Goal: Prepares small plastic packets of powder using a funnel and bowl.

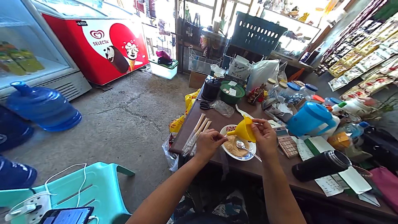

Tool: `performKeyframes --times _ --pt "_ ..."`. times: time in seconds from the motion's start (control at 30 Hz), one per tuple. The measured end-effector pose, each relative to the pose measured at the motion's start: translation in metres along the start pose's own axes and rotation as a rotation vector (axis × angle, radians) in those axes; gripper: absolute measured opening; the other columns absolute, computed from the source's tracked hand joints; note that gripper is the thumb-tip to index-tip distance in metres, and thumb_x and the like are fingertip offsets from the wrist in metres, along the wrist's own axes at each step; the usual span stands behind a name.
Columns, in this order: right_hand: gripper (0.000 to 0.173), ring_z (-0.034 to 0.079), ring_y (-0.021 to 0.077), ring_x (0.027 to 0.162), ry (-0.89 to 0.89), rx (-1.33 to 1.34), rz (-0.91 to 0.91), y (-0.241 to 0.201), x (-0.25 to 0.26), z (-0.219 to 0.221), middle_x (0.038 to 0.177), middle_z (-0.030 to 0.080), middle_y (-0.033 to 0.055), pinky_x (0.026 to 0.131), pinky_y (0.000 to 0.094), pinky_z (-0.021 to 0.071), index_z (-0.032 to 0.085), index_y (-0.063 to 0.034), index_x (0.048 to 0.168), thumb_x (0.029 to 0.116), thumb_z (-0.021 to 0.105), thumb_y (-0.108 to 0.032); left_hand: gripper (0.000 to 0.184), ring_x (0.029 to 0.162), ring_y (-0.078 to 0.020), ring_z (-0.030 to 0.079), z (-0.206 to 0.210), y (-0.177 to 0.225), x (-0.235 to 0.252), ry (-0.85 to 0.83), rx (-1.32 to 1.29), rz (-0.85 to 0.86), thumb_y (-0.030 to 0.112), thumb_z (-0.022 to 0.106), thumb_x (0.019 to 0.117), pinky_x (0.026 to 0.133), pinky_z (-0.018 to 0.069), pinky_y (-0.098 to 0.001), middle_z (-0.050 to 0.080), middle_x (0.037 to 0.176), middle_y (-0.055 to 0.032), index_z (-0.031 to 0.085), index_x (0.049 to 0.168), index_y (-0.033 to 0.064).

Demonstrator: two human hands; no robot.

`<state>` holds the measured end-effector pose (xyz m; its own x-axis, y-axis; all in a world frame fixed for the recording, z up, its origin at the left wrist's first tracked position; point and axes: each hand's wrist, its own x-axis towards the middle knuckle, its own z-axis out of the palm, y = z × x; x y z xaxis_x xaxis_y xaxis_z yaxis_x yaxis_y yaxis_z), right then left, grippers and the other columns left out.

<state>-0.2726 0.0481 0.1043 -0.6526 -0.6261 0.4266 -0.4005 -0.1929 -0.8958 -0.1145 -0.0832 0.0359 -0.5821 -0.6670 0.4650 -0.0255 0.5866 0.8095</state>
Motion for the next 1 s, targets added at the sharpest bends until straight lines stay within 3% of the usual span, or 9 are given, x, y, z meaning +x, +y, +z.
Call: performKeyframes --times 0.1,0.2,0.27,0.57,0.83,1.0 --pt "0.019 0.072 0.0076 0.079 0.000 0.007 -0.017 0.0013 -0.0015 0.0022 0.094 0.075 0.0050 0.070 0.0234 0.0608 0.062 0.0018 0.118 0.0995 0.058 -0.001 0.024 0.078 -0.0128 0.067 0.0007 -0.0035 -0.0002 0.004 -0.019 0.017 0.032 0.078 0.0891 0.079 0.0532 -0.0353 0.072 0.081 -0.0025 0.080 0.089 0.0079" --pt "0.018 0.072 0.0073 0.079 -0.005 0.001 -0.026 0.0023 -0.0027 0.0022 0.093 0.075 0.0044 0.070 0.0232 0.0610 0.061 0.0022 0.117 0.0994 0.058 -0.001 0.025 0.084 -0.0171 0.068 0.0007 -0.0068 -0.0015 -0.022 -0.055 0.077 0.030 0.072 0.0945 0.086 0.0511 -0.0429 0.074 0.088 -0.0049 0.081 0.095 0.0073" --pt "0.019 0.072 0.0067 0.079 0.002 0.003 -0.047 0.0023 -0.0024 0.0011 0.094 0.074 0.0039 0.071 0.0231 0.0609 0.061 0.0025 0.117 0.0992 0.058 -0.001 0.025 0.086 -0.0171 0.068 0.0003 -0.0074 -0.0021 -0.037 -0.057 0.110 0.029 0.068 0.0973 0.087 0.0525 -0.0426 0.074 0.090 -0.0052 0.080 0.098 0.0068" --pt "0.019 0.072 0.0069 0.081 0.022 0.052 -0.080 0.0011 -0.0012 -0.0014 0.095 0.074 0.0035 0.074 0.0227 0.0612 0.061 0.0026 0.117 0.0987 0.058 0.000 0.018 0.081 -0.0110 0.066 0.0020 -0.0064 -0.0016 0.041 -0.055 0.090 0.027 0.078 0.0874 0.088 0.0485 -0.0403 0.072 0.080 0.0004 0.080 0.086 0.0095" --pt "0.017 0.072 0.0068 0.081 0.014 0.067 -0.088 0.0056 -0.0043 -0.0003 0.093 0.074 0.0033 0.074 0.0230 0.0615 0.062 0.0031 0.115 0.0988 0.057 0.000 0.019 0.080 -0.0080 0.065 0.0004 -0.0026 -0.0006 0.049 -0.086 0.032 0.028 0.082 0.0841 0.085 0.0498 -0.0330 0.072 0.078 0.0010 0.080 0.084 0.0095" --pt "0.018 0.073 0.0081 0.080 0.003 0.061 -0.078 0.0070 -0.0057 -0.0007 0.093 0.074 0.0043 0.073 0.0235 0.0616 0.062 0.0026 0.117 0.0991 0.058 -0.001 0.018 0.081 -0.0086 0.066 0.0009 -0.0026 -0.0016 0.054 -0.079 0.032 0.029 0.083 0.0837 0.086 0.0490 -0.0355 0.072 0.078 0.0014 0.081 0.084 0.0106"
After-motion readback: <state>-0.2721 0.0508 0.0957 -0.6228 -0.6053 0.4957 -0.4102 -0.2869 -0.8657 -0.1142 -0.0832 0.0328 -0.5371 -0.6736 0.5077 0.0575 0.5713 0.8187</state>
